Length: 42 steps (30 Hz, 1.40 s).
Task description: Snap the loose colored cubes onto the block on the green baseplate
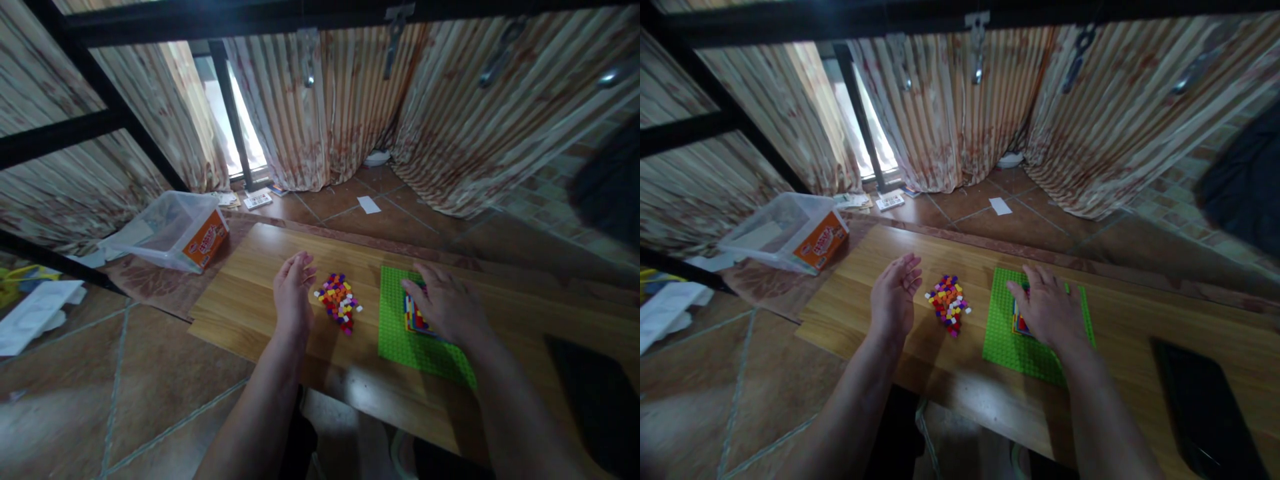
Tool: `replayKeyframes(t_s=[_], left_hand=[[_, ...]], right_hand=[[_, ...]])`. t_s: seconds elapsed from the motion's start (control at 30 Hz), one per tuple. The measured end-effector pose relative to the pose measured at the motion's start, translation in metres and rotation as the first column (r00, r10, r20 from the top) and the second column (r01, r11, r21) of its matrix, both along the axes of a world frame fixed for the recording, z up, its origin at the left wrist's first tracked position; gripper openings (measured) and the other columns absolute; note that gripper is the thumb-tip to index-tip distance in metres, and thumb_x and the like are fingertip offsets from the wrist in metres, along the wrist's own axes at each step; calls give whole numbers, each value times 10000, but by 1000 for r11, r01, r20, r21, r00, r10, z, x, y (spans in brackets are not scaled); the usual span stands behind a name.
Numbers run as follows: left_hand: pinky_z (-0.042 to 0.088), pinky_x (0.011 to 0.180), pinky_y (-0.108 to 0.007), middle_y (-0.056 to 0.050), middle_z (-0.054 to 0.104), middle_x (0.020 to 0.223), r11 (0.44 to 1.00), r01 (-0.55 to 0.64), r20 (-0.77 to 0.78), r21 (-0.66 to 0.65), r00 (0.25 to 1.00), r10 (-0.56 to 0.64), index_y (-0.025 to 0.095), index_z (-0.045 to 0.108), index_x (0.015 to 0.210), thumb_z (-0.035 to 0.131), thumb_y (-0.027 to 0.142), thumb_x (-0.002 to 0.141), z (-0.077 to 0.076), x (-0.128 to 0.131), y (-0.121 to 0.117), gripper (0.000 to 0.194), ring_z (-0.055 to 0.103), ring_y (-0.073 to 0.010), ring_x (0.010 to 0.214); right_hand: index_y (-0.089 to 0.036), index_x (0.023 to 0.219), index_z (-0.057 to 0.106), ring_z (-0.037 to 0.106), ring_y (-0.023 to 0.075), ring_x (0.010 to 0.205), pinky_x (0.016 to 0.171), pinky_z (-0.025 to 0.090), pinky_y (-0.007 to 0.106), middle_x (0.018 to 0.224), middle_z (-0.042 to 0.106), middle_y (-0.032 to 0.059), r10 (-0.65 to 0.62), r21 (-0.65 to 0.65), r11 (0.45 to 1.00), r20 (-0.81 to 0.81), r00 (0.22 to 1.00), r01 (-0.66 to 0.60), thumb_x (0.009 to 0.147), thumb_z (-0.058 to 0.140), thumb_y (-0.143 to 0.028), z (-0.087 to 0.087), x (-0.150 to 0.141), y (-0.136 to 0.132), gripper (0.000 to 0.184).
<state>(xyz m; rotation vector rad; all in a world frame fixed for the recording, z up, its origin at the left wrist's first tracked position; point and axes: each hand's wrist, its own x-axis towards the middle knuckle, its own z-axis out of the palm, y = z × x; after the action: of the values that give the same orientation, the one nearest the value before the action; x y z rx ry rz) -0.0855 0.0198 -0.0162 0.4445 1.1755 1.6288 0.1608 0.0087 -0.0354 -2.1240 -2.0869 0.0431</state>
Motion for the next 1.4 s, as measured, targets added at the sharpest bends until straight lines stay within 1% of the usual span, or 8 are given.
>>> replayKeyframes(t_s=[0.13,0.33,0.57,0.7,1.07,1.27,1.4], left_hand=[[415,725,-246,-56,712,951,1000,7,15,-4,1000,-7,166,684,896,725,344,680,1,0,-1,283,594,-102,720],[412,707,-232,-54,706,936,1000,27,32,-6,999,-27,159,680,889,741,334,666,0,2,-1,290,577,-93,702],[414,713,-236,-50,712,943,999,42,12,-20,999,-42,165,686,884,732,331,671,0,5,-1,274,583,-95,702],[413,704,-236,-51,712,935,999,41,-3,-26,999,-41,165,688,882,727,336,668,0,5,0,277,583,-98,698],[411,704,-235,-49,714,921,999,34,9,-28,999,-34,160,690,867,738,329,661,0,5,1,270,581,-95,694],[412,678,-231,-36,704,885,998,33,29,-49,999,-32,157,689,858,758,325,643,2,7,0,282,570,-91,675],[410,671,-226,-32,698,886,997,48,21,-53,999,-47,154,686,857,767,327,625,0,7,0,300,571,-89,678]], right_hand=[[-151,1401,482,502,360,1300,1065,348,587,1456,521,155,10,-10,1000,16,1000,-10,978,251,-539,-1,1,0,620],[-132,1383,500,517,363,1281,1062,353,570,1423,553,162,29,-26,999,26,999,-28,975,249,-541,0,1,2,630],[-141,1374,513,533,367,1258,1038,372,585,1388,577,181,26,-21,999,28,999,-25,973,258,-546,-1,2,2,625],[-153,1364,525,550,363,1234,1028,385,578,1363,597,175,31,-18,999,23,999,-30,974,266,-537,-1,2,2,605],[-136,1369,521,558,370,1225,1033,384,565,1354,603,174,19,-54,998,45,999,-16,980,248,-531,4,-1,1,619],[-140,1367,524,569,363,1212,1011,413,539,1332,623,165,14,-50,999,63,998,-11,981,278,-523,1,0,2,597],[-144,1356,529,590,364,1182,971,441,537,1310,636,168,9,-48,999,90,996,-5,986,264,-528,2,-1,1,596]])
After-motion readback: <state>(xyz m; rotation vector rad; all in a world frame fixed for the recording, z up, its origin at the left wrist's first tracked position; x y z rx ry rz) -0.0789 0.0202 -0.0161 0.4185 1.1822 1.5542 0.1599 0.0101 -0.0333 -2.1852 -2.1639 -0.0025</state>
